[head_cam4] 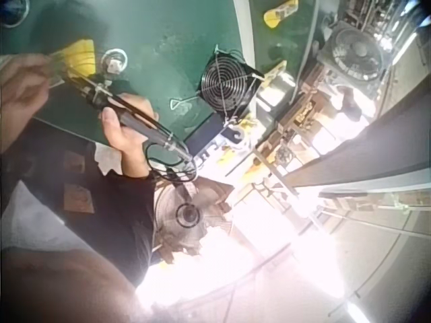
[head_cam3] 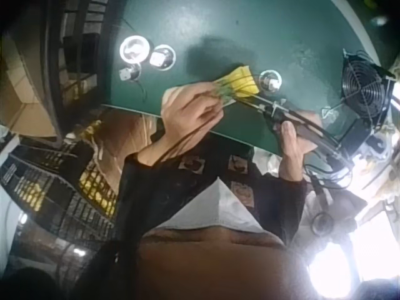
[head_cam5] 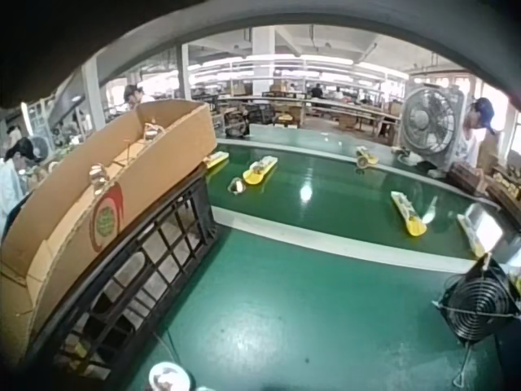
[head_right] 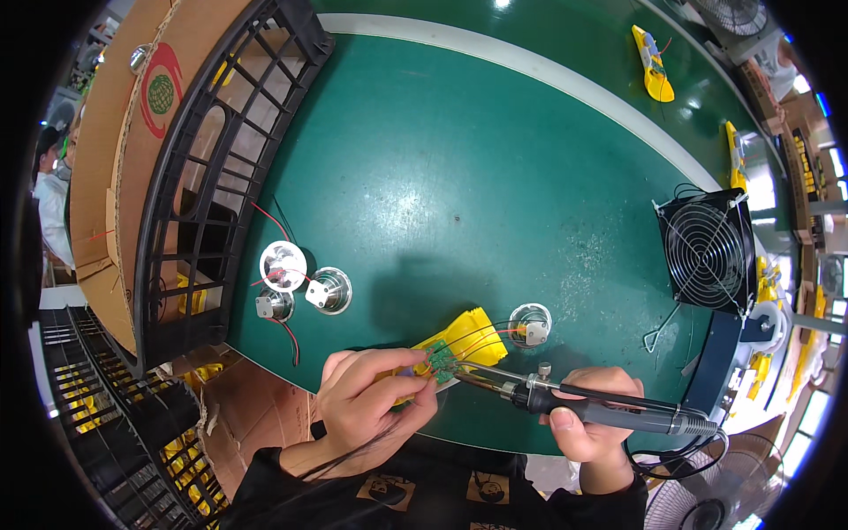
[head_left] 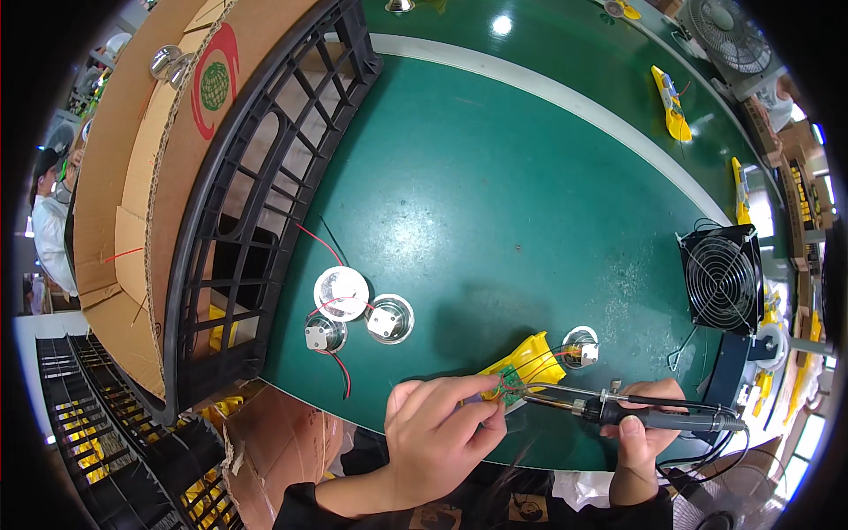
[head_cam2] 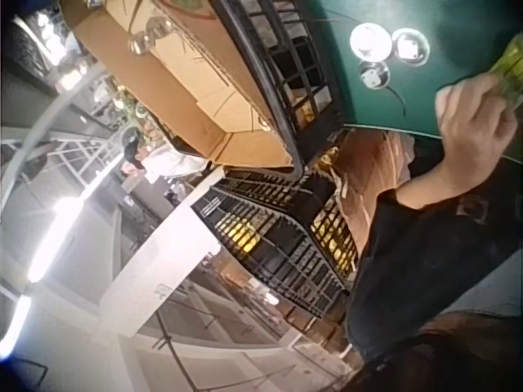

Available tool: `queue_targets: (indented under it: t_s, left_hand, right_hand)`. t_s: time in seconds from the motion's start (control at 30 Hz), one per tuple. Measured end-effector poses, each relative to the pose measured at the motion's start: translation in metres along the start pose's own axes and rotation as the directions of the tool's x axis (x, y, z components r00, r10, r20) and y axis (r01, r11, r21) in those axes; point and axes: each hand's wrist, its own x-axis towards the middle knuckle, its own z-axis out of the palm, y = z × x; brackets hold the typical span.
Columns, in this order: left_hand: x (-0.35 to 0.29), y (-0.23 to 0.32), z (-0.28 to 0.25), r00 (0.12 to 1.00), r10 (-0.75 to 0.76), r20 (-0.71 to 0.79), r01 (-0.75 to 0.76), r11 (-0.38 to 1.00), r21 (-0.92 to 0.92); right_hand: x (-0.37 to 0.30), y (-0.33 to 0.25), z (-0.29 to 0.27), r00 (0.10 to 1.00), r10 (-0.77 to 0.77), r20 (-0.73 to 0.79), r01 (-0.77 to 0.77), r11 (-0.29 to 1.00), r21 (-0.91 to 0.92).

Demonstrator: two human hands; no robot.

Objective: The person solders circuit components and wires onto flashlight assemblies using a soldering iron and places the assembled flashlights onto a conveyor belt.

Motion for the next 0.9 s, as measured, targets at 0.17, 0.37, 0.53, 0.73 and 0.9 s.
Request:
queue_targets:
  t_s: [0.17, 0.37, 0.53, 0.73, 0.9]
  left_hand:
    - [0.002, 0.001, -0.001, 1.000, -0.006, 0.005, 0.006, 1.000, 0.003]
    - [0.002, 0.000, -0.002, 1.000, -0.006, 0.012, 0.006, 1.000, 0.008]
    - [0.002, -0.001, -0.002, 0.999, -0.002, 0.033, 0.002, 1.000, -0.002]
    - [-0.001, -0.002, -0.003, 0.999, 0.022, 0.031, -0.022, 1.000, 0.005]
    - [-0.002, 0.000, -0.006, 0.997, 0.015, 0.071, -0.017, 0.999, 0.028]
  right_hand:
    - [0.001, 0.000, 0.001, 1.000, -0.024, -0.002, 0.024, 0.999, -0.021]
    - [-0.001, 0.000, 0.001, 1.000, 0.024, -0.010, -0.024, 1.000, -0.019]
    - [-0.004, -0.001, 0.002, 0.996, 0.067, -0.058, -0.070, 0.996, -0.046]
    - [-0.010, -0.008, -0.002, 0.991, 0.039, -0.130, -0.027, 0.995, 0.096]
    - [-0.025, -0.007, -0.013, 0.961, 0.016, -0.277, -0.012, 1.000, 0.015]
